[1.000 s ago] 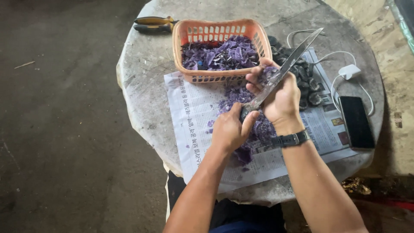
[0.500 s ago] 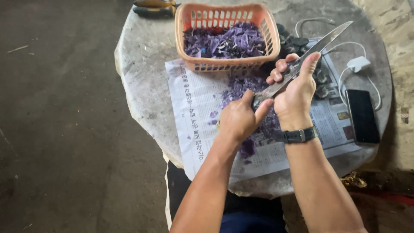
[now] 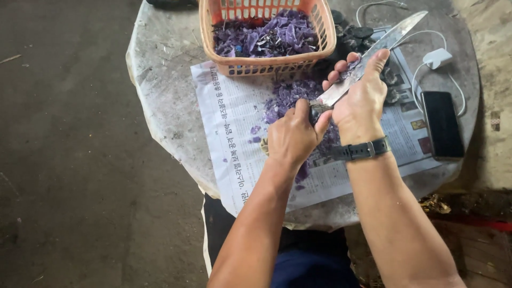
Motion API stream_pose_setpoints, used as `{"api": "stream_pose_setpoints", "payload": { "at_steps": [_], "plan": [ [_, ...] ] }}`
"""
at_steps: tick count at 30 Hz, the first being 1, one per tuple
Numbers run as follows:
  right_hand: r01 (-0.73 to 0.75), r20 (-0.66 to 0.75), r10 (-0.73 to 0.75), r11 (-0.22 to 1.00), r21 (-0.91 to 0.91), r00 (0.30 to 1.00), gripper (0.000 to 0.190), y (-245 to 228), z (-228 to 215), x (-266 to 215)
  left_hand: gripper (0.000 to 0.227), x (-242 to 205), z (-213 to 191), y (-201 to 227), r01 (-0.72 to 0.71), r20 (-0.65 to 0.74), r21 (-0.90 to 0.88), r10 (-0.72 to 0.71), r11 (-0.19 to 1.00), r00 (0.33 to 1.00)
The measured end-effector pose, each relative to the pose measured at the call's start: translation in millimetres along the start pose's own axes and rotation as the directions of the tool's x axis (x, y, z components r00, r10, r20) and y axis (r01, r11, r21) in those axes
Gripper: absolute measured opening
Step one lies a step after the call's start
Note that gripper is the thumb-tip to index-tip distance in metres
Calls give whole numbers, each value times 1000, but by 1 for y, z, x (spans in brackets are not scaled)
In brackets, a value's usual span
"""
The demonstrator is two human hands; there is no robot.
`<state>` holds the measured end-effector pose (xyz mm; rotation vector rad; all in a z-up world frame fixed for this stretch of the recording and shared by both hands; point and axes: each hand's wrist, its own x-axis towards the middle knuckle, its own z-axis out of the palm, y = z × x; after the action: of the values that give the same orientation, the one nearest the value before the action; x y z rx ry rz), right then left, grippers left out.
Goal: Scraping purple wax material off black circular objects into a plastic basket using a knife on a newspaper-covered table.
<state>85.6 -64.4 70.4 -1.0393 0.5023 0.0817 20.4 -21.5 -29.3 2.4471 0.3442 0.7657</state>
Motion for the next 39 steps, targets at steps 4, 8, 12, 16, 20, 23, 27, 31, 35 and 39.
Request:
{"api": "stream_pose_setpoints", "payload": {
  "at_steps": [4, 8, 12, 16, 20, 23, 27, 31, 35, 39],
  "plan": [
    [22, -16, -23, 999, -44, 1000, 46, 3, -2, 0, 46, 5, -11, 1, 27, 72, -17, -26, 999, 997],
    [209, 396, -189, 978, -7, 899, 33, 18, -24, 25, 48, 21, -30, -11, 240, 405, -237, -129, 941, 905],
    [219, 623, -153, 975, -31, 767, 34, 17, -41, 34, 52, 28, -46, -13, 372, 484, -397, -152, 839, 862],
    [187, 687, -136, 982, 0, 714, 37, 18, -47, 41, 47, 33, -53, -18, 425, 576, -437, -116, 793, 809],
    [234, 720, -184, 972, 31, 669, 33, 24, -48, 52, 41, 32, -42, -26, 447, 577, -591, -35, 671, 816],
    [270, 728, -210, 962, 36, 652, 28, 27, -50, 60, 39, 33, -42, -28, 452, 570, -657, 5, 603, 822],
    [250, 682, -185, 968, 3, 708, 20, 28, -54, 65, 42, 36, -52, -24, 439, 601, -598, 12, 670, 799],
    [220, 632, -169, 976, -3, 757, 17, 28, -51, 61, 50, 37, -55, -19, 436, 602, -545, -27, 716, 798],
    [235, 630, -149, 970, -55, 762, 17, 25, -52, 66, 47, 35, -51, -21, 424, 603, -500, -48, 755, 796],
    [274, 622, -67, 931, -243, 780, 22, 4, -53, 50, 49, 34, -43, -22, 402, 585, -462, -68, 790, 808]
  ]
}}
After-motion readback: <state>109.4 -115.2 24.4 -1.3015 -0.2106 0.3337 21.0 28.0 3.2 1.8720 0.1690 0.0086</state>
